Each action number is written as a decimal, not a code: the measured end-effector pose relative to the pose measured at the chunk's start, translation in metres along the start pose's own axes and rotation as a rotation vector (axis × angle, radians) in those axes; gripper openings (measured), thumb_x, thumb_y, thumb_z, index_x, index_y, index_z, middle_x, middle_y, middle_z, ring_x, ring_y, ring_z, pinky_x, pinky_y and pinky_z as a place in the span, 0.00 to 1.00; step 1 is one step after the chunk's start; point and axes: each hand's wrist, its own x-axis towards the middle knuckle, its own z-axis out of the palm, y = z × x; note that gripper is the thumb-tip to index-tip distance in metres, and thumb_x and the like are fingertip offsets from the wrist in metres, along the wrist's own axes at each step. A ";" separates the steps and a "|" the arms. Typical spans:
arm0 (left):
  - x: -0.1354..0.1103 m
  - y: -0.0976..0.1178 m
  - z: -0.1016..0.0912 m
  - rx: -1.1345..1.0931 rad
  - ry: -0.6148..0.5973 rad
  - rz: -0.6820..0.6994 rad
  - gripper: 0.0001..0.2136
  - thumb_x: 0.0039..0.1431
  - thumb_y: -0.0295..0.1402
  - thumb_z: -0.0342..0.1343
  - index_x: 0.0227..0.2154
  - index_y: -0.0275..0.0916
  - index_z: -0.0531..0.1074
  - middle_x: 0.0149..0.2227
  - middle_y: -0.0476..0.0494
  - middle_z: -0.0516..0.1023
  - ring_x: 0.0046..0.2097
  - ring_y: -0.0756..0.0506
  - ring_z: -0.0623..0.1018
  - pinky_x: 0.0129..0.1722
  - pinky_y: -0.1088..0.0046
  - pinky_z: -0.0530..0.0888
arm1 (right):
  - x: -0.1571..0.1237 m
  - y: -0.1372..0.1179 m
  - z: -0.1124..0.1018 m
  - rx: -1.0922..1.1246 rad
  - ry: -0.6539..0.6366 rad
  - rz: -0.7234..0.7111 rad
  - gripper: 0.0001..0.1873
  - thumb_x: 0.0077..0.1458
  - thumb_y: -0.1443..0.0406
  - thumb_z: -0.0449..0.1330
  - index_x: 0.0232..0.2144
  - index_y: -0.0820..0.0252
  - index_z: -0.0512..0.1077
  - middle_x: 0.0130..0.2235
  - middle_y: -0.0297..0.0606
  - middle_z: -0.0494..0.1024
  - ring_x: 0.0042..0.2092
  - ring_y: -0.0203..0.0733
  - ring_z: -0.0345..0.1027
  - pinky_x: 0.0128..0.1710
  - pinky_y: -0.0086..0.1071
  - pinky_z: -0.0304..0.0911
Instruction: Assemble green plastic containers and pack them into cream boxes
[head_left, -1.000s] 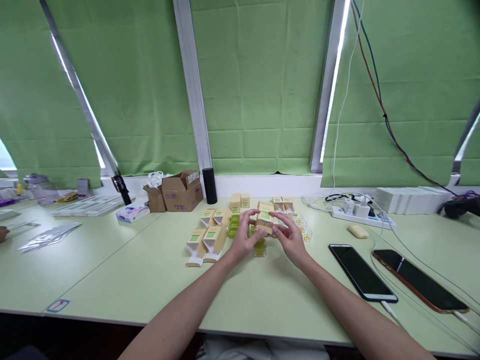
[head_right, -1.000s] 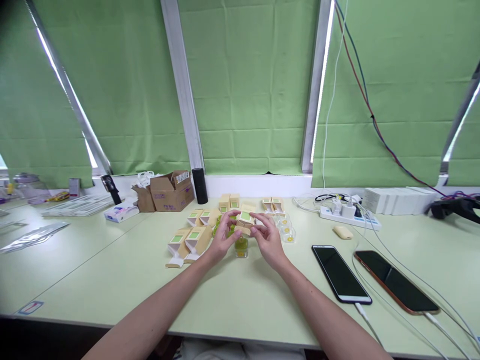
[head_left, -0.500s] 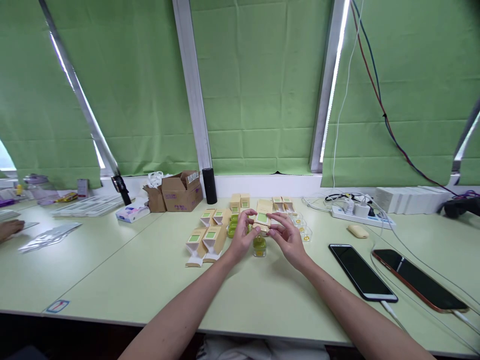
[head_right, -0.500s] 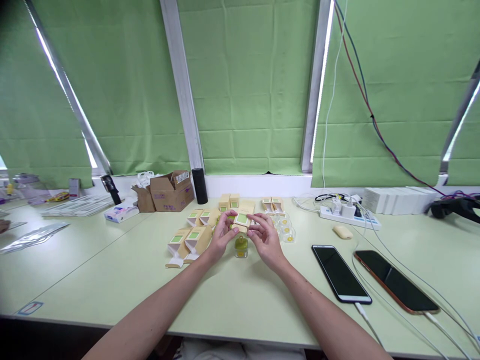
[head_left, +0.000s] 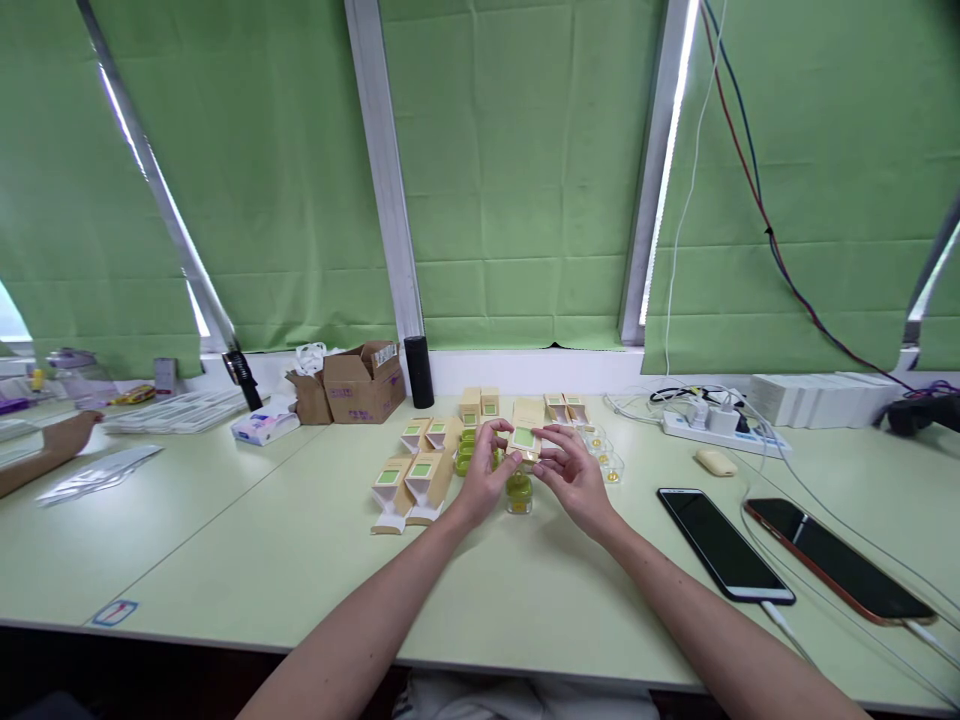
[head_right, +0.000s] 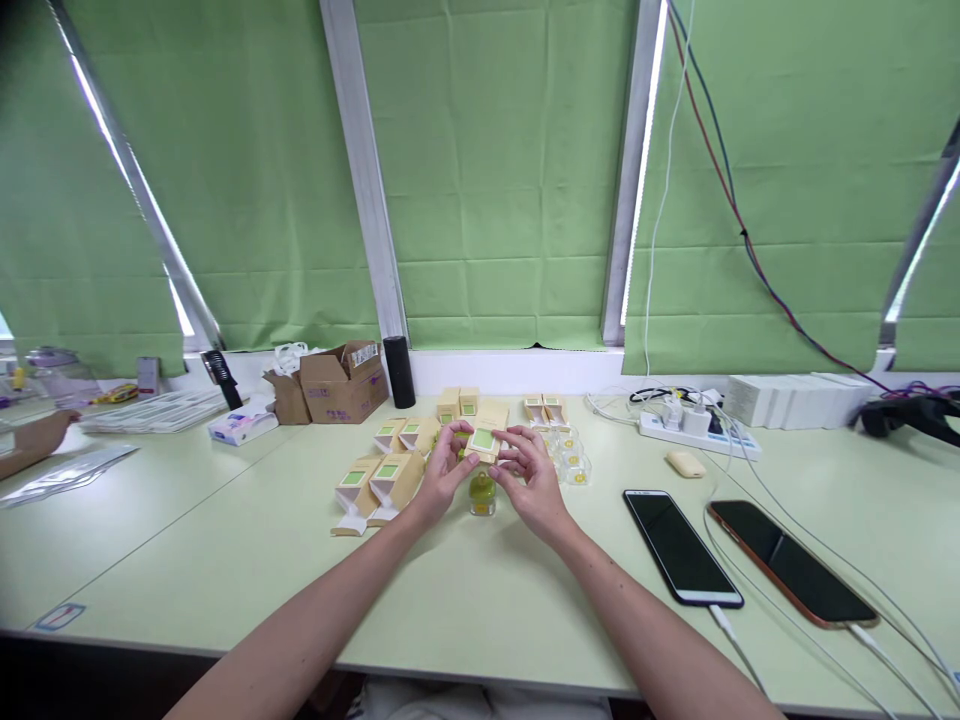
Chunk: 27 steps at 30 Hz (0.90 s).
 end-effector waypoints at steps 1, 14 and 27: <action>0.000 -0.001 0.000 0.020 0.001 0.008 0.20 0.63 0.47 0.61 0.52 0.45 0.65 0.48 0.41 0.69 0.46 0.44 0.73 0.47 0.67 0.74 | 0.000 0.000 0.000 0.000 0.006 0.003 0.24 0.55 0.53 0.72 0.54 0.46 0.77 0.58 0.41 0.62 0.45 0.40 0.77 0.50 0.41 0.75; 0.000 0.006 0.000 0.255 0.008 0.156 0.18 0.65 0.40 0.61 0.57 0.48 0.72 0.55 0.39 0.66 0.53 0.40 0.72 0.56 0.61 0.71 | 0.001 -0.001 -0.001 -0.011 0.049 0.013 0.23 0.56 0.52 0.71 0.53 0.46 0.78 0.59 0.41 0.63 0.42 0.38 0.76 0.49 0.40 0.76; 0.004 -0.005 0.002 0.211 0.068 0.136 0.15 0.62 0.40 0.64 0.49 0.44 0.75 0.51 0.40 0.67 0.46 0.44 0.72 0.46 0.66 0.74 | 0.001 0.007 -0.002 -0.039 0.059 0.001 0.19 0.60 0.52 0.68 0.51 0.48 0.79 0.58 0.41 0.63 0.40 0.37 0.76 0.47 0.41 0.78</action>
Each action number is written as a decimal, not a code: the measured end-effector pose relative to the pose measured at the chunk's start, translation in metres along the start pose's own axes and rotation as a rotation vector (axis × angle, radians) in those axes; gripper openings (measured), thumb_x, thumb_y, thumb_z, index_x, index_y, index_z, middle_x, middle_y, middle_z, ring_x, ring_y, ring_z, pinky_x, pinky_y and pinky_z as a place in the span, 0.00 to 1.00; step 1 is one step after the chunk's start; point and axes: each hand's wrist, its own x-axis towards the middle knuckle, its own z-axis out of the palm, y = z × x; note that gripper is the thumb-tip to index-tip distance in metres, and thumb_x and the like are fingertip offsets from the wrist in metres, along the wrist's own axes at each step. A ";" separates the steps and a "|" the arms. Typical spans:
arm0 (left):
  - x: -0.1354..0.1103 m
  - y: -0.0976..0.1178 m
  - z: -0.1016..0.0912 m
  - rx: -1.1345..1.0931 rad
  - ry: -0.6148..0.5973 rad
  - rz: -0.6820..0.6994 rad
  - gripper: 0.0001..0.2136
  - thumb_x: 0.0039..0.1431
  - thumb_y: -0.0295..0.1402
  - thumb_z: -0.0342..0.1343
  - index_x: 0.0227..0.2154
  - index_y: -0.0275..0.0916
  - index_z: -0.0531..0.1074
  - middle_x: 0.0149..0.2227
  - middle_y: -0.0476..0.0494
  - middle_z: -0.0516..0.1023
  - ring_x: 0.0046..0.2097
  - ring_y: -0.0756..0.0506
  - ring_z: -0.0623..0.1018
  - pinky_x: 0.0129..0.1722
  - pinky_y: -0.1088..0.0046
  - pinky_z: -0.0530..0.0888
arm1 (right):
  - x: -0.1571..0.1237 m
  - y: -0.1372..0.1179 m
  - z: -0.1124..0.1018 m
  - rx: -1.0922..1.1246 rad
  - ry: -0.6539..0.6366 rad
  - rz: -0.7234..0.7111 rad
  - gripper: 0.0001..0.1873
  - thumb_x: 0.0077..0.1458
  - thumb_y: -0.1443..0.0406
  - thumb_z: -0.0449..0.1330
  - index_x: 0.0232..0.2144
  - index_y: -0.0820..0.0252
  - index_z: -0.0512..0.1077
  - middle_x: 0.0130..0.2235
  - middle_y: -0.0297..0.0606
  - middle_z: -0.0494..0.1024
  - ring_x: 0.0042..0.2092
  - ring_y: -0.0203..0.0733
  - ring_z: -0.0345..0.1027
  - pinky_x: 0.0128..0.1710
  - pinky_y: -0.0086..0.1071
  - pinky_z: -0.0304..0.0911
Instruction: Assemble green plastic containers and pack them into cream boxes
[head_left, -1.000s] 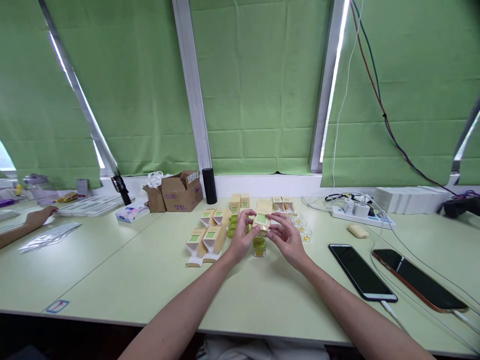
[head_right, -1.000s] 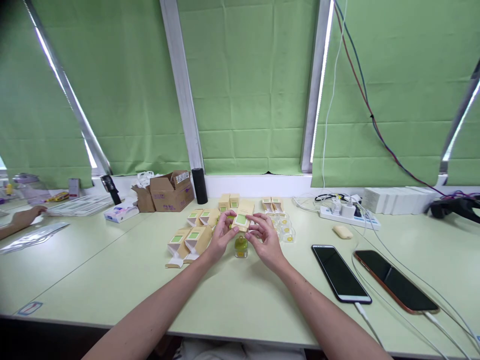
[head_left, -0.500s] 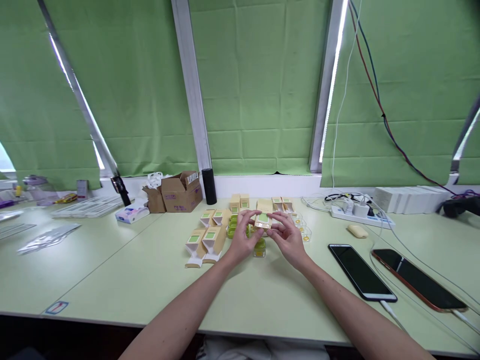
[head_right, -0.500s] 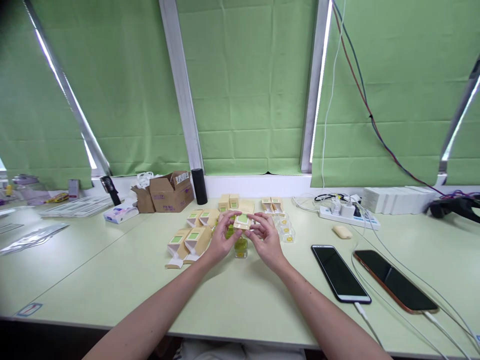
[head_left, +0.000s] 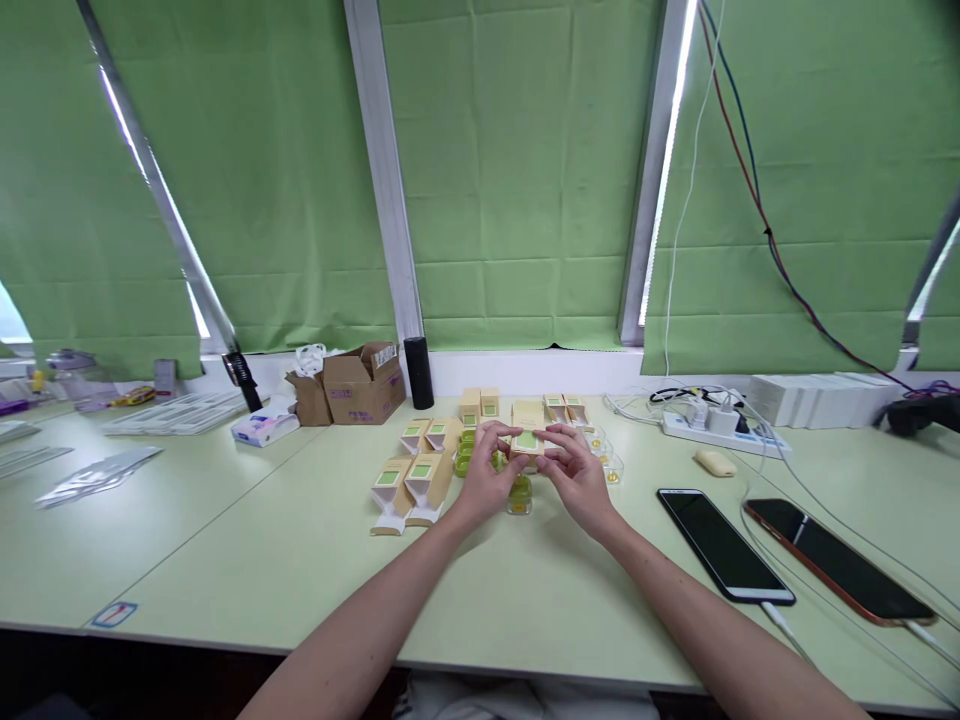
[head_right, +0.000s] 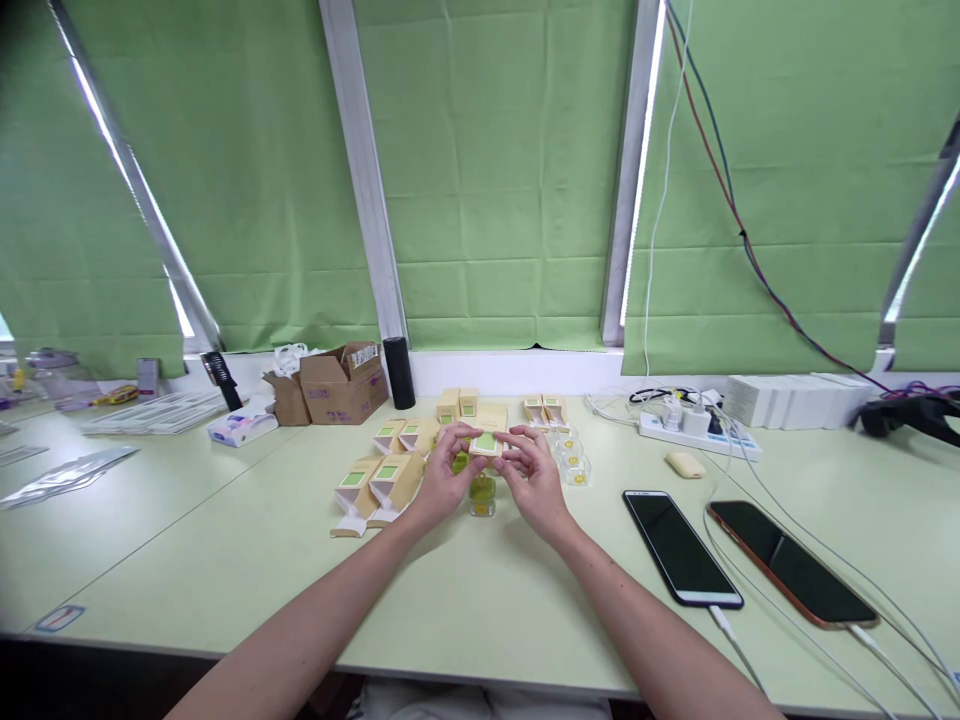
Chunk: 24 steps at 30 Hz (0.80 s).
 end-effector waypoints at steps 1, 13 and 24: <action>0.000 0.000 0.000 0.000 0.004 -0.002 0.14 0.62 0.39 0.64 0.49 0.43 0.75 0.51 0.40 0.67 0.45 0.45 0.72 0.46 0.67 0.74 | 0.000 0.000 0.000 -0.004 0.000 -0.002 0.19 0.60 0.52 0.68 0.51 0.48 0.79 0.57 0.41 0.63 0.40 0.36 0.76 0.47 0.41 0.78; 0.000 0.008 -0.003 0.123 0.008 0.053 0.14 0.64 0.38 0.62 0.52 0.45 0.73 0.52 0.40 0.68 0.51 0.42 0.74 0.54 0.62 0.74 | 0.001 0.000 0.002 -0.028 -0.037 -0.014 0.22 0.60 0.51 0.67 0.55 0.46 0.76 0.61 0.42 0.63 0.46 0.41 0.76 0.53 0.44 0.75; -0.006 0.014 -0.003 0.390 0.027 0.164 0.21 0.68 0.43 0.56 0.61 0.46 0.67 0.61 0.35 0.69 0.65 0.35 0.68 0.65 0.49 0.67 | -0.003 -0.004 0.000 -0.197 -0.133 -0.068 0.25 0.67 0.53 0.60 0.64 0.41 0.68 0.69 0.39 0.66 0.76 0.54 0.40 0.69 0.56 0.54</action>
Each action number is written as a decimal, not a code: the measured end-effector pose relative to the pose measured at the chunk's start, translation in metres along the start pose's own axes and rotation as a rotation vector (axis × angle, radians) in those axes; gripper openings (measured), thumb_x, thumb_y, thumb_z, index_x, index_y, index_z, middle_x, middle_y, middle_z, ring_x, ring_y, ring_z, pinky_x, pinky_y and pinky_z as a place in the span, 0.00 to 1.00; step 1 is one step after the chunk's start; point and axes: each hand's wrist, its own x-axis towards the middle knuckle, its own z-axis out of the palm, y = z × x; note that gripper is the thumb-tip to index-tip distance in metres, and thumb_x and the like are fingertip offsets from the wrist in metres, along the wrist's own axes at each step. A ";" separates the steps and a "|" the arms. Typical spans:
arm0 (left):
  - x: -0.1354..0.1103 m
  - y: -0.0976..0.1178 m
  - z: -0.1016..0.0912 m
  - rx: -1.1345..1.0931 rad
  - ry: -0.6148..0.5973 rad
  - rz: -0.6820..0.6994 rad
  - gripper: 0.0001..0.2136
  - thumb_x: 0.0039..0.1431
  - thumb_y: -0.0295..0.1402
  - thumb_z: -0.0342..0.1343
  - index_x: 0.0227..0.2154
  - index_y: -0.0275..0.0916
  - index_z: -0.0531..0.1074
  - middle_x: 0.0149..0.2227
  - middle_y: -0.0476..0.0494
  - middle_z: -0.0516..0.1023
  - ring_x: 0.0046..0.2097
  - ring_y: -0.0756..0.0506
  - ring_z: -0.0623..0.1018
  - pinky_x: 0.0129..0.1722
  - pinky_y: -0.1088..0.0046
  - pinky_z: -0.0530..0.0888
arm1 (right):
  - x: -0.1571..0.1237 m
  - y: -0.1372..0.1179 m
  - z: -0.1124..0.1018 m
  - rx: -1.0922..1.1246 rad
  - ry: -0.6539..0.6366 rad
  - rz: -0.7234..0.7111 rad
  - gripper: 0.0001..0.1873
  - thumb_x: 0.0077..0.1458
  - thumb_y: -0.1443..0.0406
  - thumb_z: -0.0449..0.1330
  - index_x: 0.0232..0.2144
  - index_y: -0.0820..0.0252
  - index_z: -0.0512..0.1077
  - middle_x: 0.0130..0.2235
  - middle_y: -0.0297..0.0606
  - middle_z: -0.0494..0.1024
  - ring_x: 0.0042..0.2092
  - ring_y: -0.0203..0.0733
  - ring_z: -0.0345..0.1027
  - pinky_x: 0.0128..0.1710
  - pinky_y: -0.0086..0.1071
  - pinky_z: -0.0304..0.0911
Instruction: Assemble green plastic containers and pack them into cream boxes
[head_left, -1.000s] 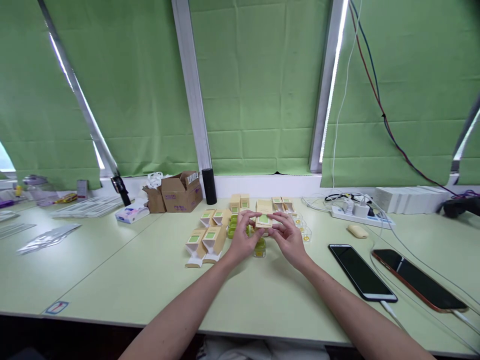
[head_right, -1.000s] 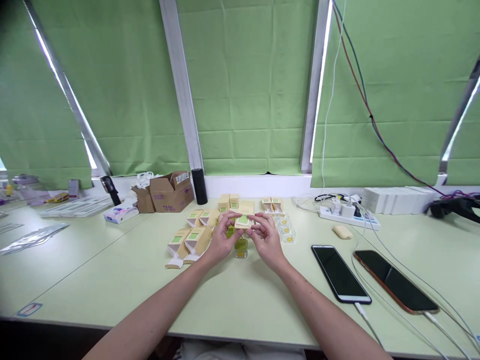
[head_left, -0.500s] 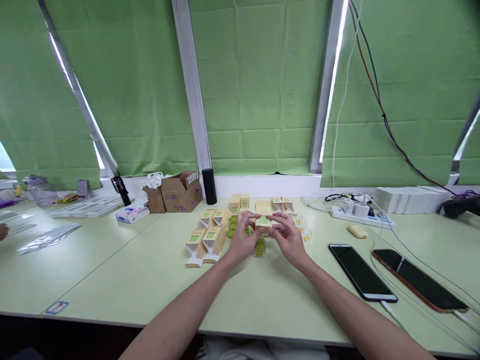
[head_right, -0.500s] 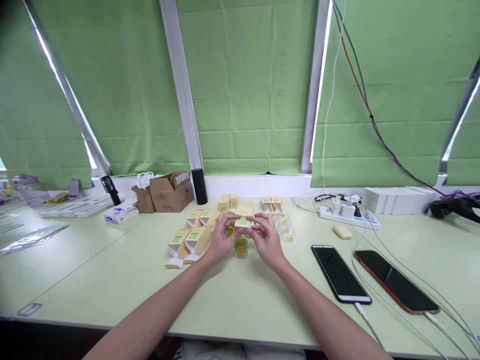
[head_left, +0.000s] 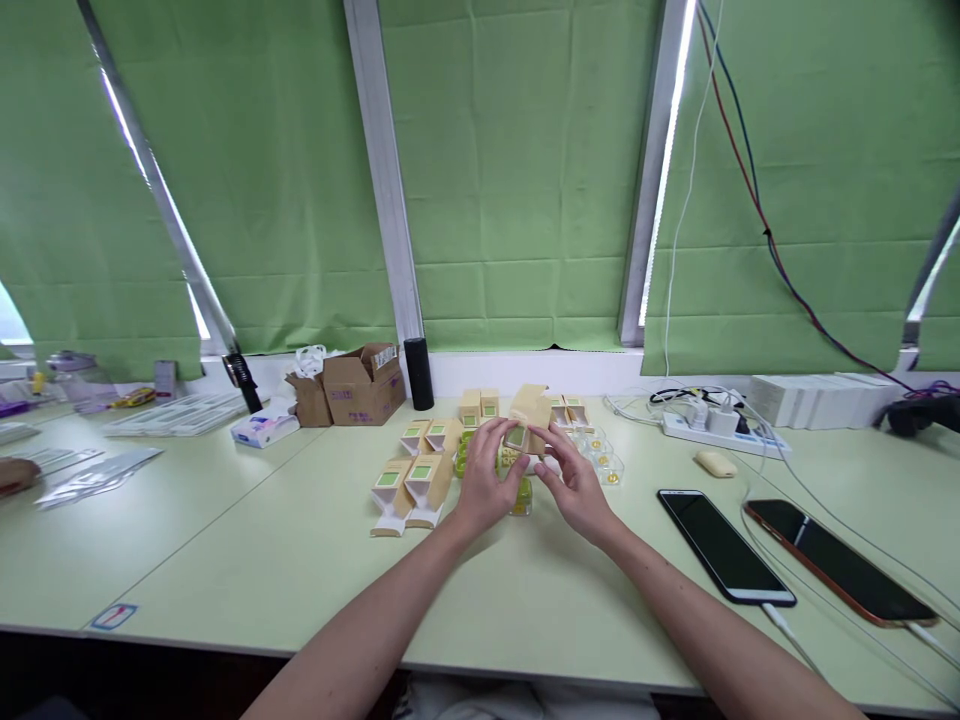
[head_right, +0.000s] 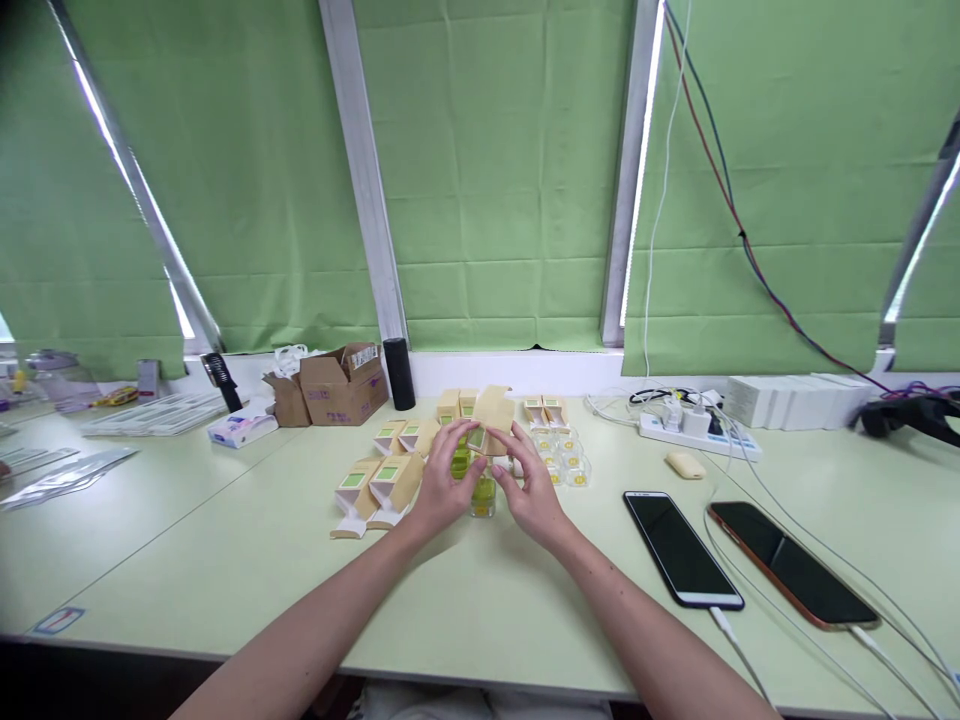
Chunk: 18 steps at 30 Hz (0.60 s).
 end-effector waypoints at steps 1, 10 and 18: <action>0.000 0.000 0.000 0.006 0.013 0.003 0.21 0.68 0.43 0.56 0.61 0.45 0.67 0.61 0.35 0.70 0.66 0.35 0.68 0.66 0.49 0.67 | -0.001 0.000 0.000 -0.009 -0.002 -0.013 0.26 0.68 0.53 0.59 0.66 0.40 0.66 0.70 0.39 0.63 0.76 0.54 0.41 0.70 0.56 0.55; 0.003 -0.012 0.003 -0.064 0.089 -0.146 0.25 0.66 0.48 0.58 0.61 0.43 0.67 0.63 0.34 0.69 0.67 0.35 0.67 0.65 0.50 0.67 | -0.006 -0.008 0.003 -0.048 -0.040 -0.126 0.34 0.70 0.54 0.55 0.73 0.39 0.50 0.76 0.35 0.52 0.75 0.49 0.45 0.74 0.53 0.46; 0.013 -0.014 -0.008 -0.125 0.147 -0.264 0.24 0.56 0.50 0.67 0.49 0.40 0.77 0.49 0.37 0.78 0.54 0.37 0.76 0.53 0.59 0.73 | -0.007 -0.020 0.002 -0.088 -0.110 -0.151 0.28 0.71 0.57 0.53 0.71 0.42 0.59 0.71 0.34 0.64 0.75 0.49 0.46 0.74 0.55 0.45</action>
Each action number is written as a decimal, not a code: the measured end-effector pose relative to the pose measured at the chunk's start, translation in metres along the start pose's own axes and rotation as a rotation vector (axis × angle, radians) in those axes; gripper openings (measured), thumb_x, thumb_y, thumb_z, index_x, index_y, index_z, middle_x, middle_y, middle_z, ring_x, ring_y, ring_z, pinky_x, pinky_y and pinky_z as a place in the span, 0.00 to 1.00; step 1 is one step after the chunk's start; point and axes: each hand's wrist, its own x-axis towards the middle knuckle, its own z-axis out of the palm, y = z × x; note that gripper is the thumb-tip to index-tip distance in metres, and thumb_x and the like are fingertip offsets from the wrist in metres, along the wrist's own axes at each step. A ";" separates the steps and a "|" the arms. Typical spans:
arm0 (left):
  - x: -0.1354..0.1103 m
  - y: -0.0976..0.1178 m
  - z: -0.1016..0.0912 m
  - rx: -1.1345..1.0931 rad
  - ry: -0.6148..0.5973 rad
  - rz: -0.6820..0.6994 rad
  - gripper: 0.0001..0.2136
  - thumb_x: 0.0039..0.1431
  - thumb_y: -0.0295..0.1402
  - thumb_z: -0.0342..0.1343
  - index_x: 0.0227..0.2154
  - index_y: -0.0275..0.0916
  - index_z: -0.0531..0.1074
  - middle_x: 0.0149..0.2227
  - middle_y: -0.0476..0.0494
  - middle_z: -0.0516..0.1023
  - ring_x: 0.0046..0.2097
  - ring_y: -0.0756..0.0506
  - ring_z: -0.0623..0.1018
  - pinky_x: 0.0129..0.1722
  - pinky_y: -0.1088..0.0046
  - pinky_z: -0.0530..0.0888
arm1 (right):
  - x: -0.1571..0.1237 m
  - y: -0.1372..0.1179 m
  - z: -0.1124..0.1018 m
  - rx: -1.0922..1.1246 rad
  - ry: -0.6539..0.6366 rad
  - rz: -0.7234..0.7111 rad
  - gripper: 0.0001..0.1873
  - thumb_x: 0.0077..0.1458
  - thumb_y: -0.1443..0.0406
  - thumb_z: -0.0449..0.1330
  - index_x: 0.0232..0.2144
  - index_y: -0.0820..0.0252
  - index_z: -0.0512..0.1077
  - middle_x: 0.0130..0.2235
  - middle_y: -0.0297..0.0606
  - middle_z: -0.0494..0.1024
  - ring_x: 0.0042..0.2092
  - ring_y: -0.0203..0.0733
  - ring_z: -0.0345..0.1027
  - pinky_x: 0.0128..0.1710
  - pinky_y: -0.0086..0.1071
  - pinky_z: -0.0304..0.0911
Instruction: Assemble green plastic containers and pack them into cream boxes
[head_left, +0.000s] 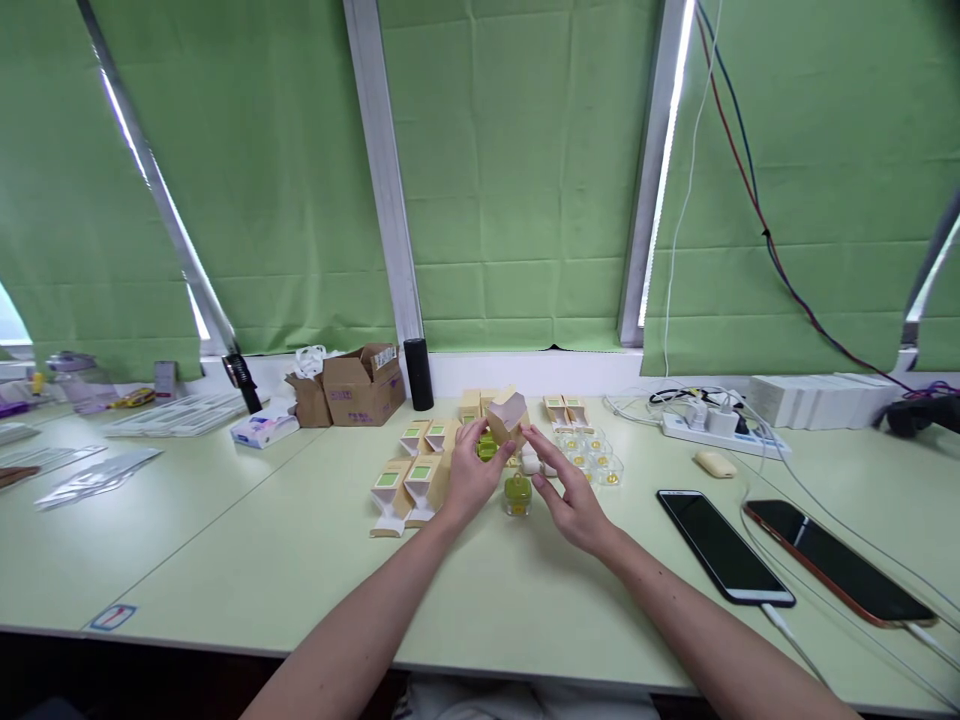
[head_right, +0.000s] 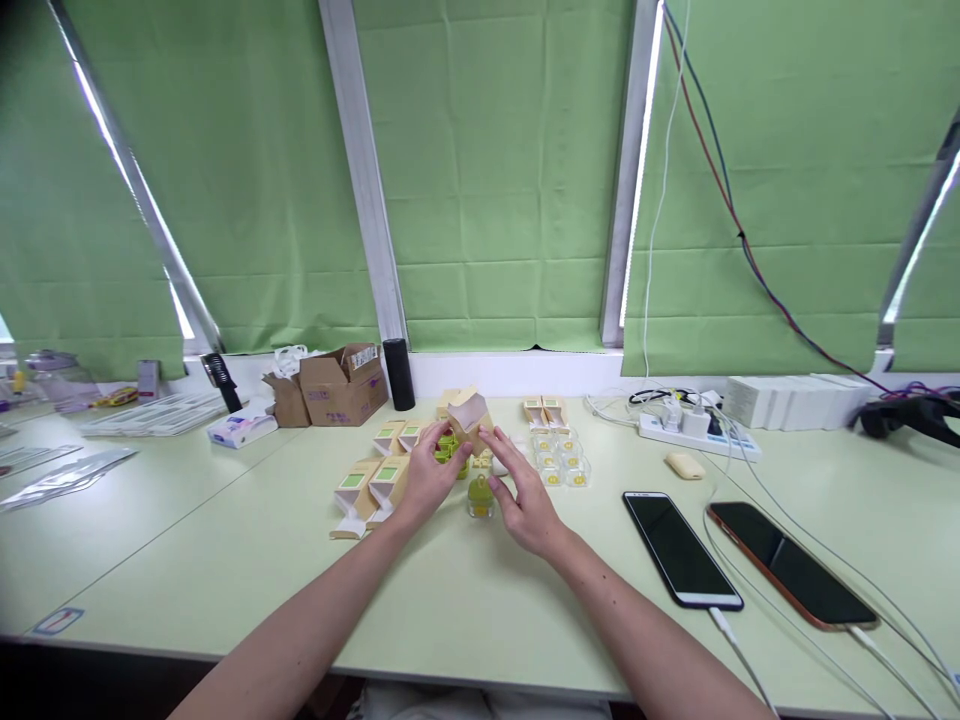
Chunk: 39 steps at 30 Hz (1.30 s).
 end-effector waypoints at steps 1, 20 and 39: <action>0.001 0.002 -0.001 0.002 -0.002 -0.022 0.24 0.55 0.50 0.68 0.48 0.39 0.77 0.47 0.38 0.79 0.52 0.37 0.76 0.52 0.61 0.73 | 0.000 0.000 0.000 0.002 0.003 0.000 0.27 0.71 0.58 0.53 0.70 0.43 0.60 0.70 0.35 0.65 0.75 0.49 0.48 0.74 0.55 0.48; 0.035 -0.020 -0.034 -0.387 -0.334 -0.302 0.27 0.36 0.34 0.74 0.43 0.37 0.75 0.43 0.40 0.82 0.47 0.38 0.81 0.50 0.60 0.75 | 0.002 0.012 0.001 -0.701 -0.247 0.266 0.12 0.55 0.65 0.69 0.43 0.56 0.78 0.43 0.43 0.83 0.52 0.55 0.68 0.50 0.43 0.63; 0.021 -0.019 -0.037 0.146 -0.740 -0.095 0.36 0.31 0.39 0.79 0.48 0.42 0.75 0.42 0.41 0.79 0.47 0.35 0.79 0.44 0.63 0.74 | 0.012 0.015 -0.021 -0.877 -0.239 0.399 0.09 0.49 0.65 0.69 0.35 0.57 0.78 0.37 0.44 0.81 0.49 0.55 0.67 0.45 0.39 0.57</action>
